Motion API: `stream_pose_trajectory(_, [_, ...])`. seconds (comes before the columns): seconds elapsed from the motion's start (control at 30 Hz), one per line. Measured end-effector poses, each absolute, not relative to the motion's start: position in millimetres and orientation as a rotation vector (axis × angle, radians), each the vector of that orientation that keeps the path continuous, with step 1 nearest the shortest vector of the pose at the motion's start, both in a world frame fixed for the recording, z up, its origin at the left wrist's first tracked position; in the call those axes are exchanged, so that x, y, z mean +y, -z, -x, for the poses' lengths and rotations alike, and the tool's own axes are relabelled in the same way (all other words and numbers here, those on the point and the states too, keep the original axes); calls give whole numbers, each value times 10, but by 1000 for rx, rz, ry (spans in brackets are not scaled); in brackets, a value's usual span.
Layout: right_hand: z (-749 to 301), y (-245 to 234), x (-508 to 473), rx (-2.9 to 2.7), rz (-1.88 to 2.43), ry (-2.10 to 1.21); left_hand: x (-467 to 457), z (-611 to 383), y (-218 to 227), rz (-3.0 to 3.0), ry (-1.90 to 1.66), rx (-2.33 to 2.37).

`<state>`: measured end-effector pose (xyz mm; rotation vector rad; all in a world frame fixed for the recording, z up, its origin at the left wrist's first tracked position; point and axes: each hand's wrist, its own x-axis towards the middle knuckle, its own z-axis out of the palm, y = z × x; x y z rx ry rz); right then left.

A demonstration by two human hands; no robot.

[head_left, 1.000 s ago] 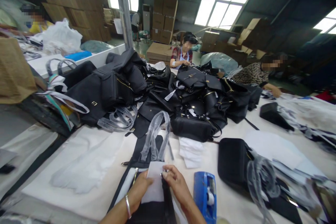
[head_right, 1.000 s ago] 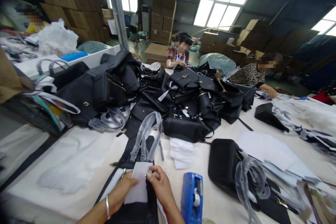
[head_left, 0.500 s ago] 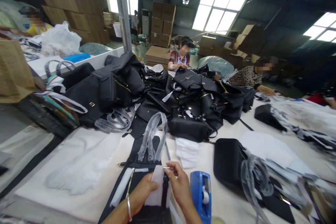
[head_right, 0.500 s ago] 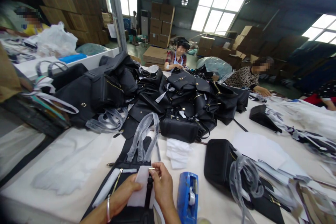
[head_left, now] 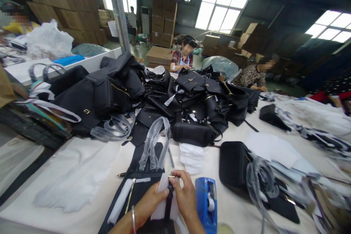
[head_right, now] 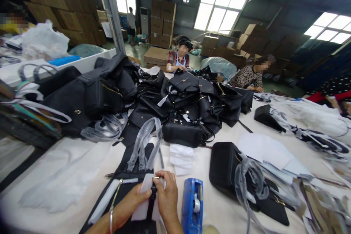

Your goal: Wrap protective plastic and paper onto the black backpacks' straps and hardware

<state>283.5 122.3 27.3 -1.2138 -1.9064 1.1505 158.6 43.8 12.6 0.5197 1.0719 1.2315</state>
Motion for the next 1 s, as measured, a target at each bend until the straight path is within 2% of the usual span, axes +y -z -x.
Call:
stream_pose_trajectory(0.2, [-2863, -163, 1215, -1789, 1263, -1198, 482, -1555, -151, -652, -1187, 1034])
stream_pose_trajectory(0.43, [-2949, -82, 1139, -1699, 1384, -1414, 449, -1647, -104, -603, -1178, 1003])
stream_pose_trajectory(1.0, [-2879, -178, 1150, -1719, 1334, -1329, 461, -1888, -4, -393, -1298, 1249])
